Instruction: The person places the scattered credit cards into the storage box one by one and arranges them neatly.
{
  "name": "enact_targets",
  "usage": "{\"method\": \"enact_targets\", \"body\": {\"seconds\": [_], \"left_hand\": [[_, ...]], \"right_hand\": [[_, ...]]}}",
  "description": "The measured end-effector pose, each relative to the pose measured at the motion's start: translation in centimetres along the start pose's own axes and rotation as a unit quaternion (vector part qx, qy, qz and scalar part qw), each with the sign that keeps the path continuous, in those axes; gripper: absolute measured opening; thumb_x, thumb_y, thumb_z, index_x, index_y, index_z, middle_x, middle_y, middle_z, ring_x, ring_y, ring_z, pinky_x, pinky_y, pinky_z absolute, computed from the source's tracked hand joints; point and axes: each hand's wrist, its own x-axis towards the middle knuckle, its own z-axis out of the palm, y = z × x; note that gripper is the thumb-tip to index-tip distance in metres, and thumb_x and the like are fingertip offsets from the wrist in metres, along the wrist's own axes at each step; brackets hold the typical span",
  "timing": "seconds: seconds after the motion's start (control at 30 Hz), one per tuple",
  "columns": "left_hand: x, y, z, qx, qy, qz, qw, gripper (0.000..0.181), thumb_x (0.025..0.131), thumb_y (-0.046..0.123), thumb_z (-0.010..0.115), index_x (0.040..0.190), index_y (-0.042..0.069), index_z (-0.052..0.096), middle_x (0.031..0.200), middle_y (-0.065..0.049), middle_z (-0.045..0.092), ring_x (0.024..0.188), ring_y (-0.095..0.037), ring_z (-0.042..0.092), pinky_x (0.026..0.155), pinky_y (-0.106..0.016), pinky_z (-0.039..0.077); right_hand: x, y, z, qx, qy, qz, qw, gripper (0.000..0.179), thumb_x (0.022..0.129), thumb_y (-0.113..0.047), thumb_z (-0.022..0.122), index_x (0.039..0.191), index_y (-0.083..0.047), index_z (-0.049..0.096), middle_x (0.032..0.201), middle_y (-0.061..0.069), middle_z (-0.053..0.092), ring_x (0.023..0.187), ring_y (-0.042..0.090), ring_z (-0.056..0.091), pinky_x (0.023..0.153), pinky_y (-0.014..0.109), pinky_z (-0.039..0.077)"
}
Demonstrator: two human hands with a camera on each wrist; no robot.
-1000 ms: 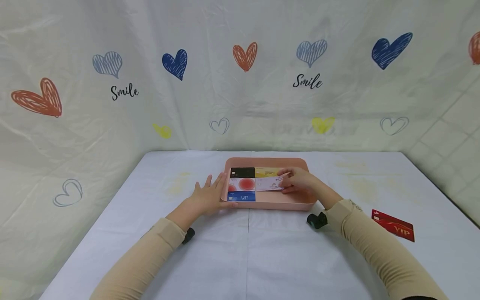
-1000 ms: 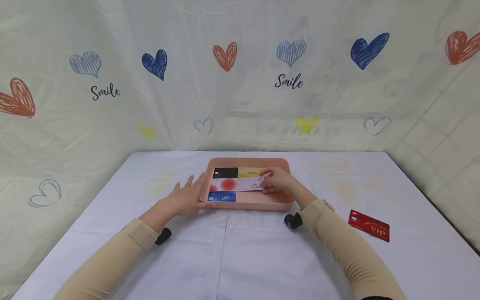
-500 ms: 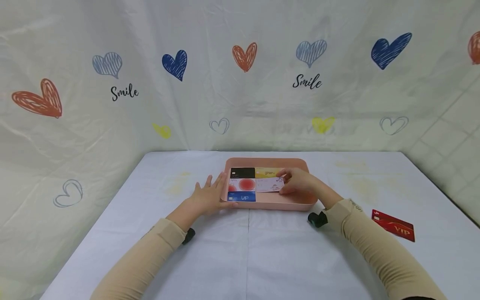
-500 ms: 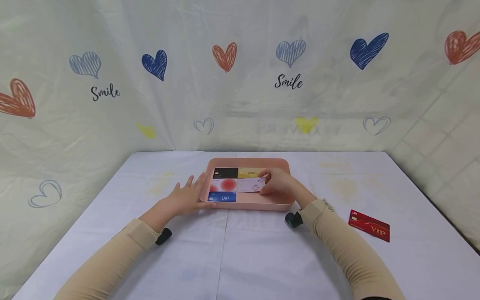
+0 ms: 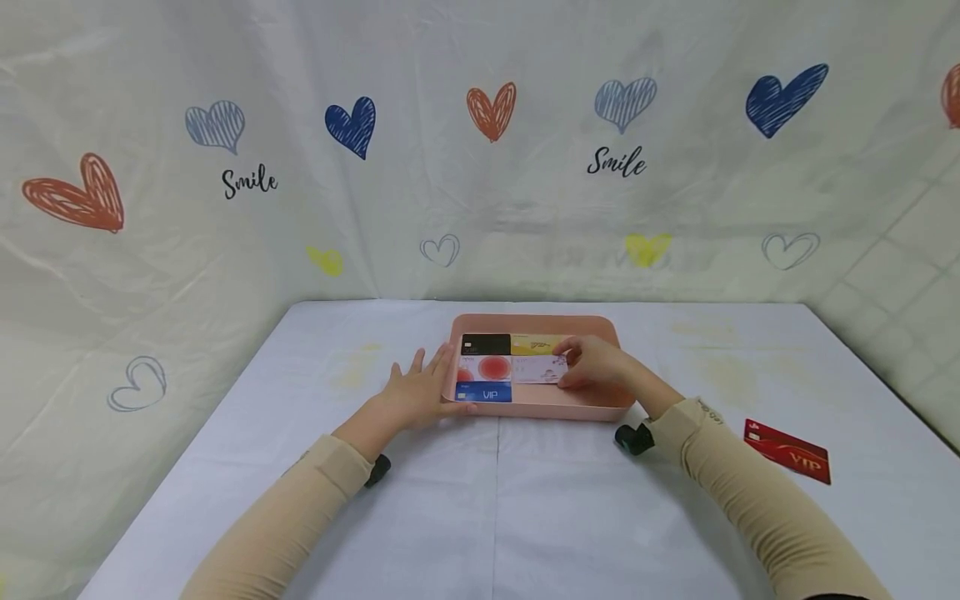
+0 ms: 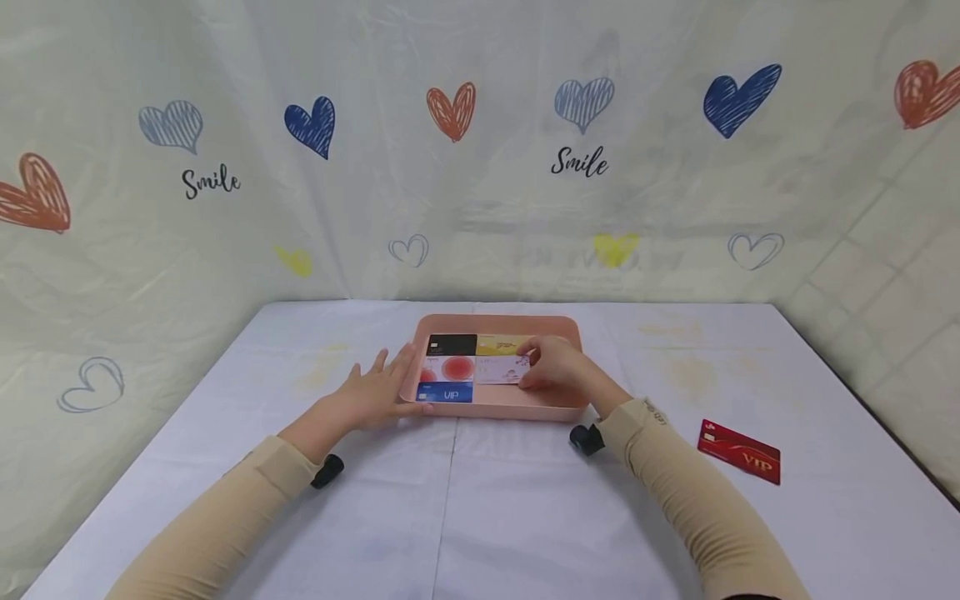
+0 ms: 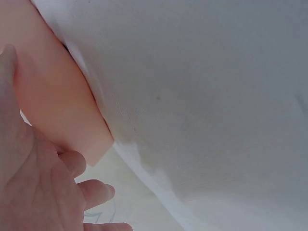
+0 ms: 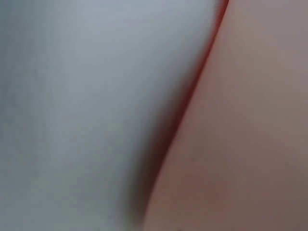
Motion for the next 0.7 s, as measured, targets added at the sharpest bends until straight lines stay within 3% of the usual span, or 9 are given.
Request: {"method": "enact_targets", "body": {"seconds": [0.43, 0.57, 0.7], "left_hand": [[0.09, -0.05, -0.05, 0.000, -0.003, 0.001, 1.0000, 0.109, 0.092, 0.069, 0.059, 0.166, 0.012, 0.004, 0.172, -0.005, 0.008, 0.155, -0.042, 0.006, 0.116, -0.071, 0.012], [0.03, 0.00, -0.11, -0.001, -0.003, 0.000, 1.0000, 0.110, 0.091, 0.069, 0.060, 0.166, 0.013, 0.004, 0.172, -0.005, 0.008, 0.155, -0.043, 0.006, 0.116, -0.072, 0.011], [-0.06, 0.05, -0.16, -0.002, -0.004, -0.001, 1.0000, 0.111, 0.091, 0.070, 0.060, 0.166, 0.013, 0.003, 0.172, -0.005, 0.007, 0.155, -0.043, 0.006, 0.116, -0.072, 0.011]], "right_hand": [[0.04, -0.21, 0.17, 0.002, 0.001, 0.006, 1.0000, 0.054, 0.086, -0.010, 0.084, 0.132, 0.004, 0.060, 0.113, 0.019, 0.057, 0.093, 0.025, 0.057, 0.075, 0.024, 0.052], [-0.04, -0.31, 0.26, 0.012, -0.002, 0.011, 0.9999, 0.053, 0.087, -0.008, 0.083, 0.133, 0.004, 0.059, 0.114, 0.020, 0.056, 0.079, 0.020, 0.060, 0.071, 0.023, 0.055], [-0.18, -0.47, 0.31, 0.001, 0.000, 0.011, 0.9999, 0.053, 0.087, -0.010, 0.083, 0.133, 0.002, 0.059, 0.115, 0.020, 0.057, 0.080, 0.020, 0.060, 0.072, 0.024, 0.054]]}}
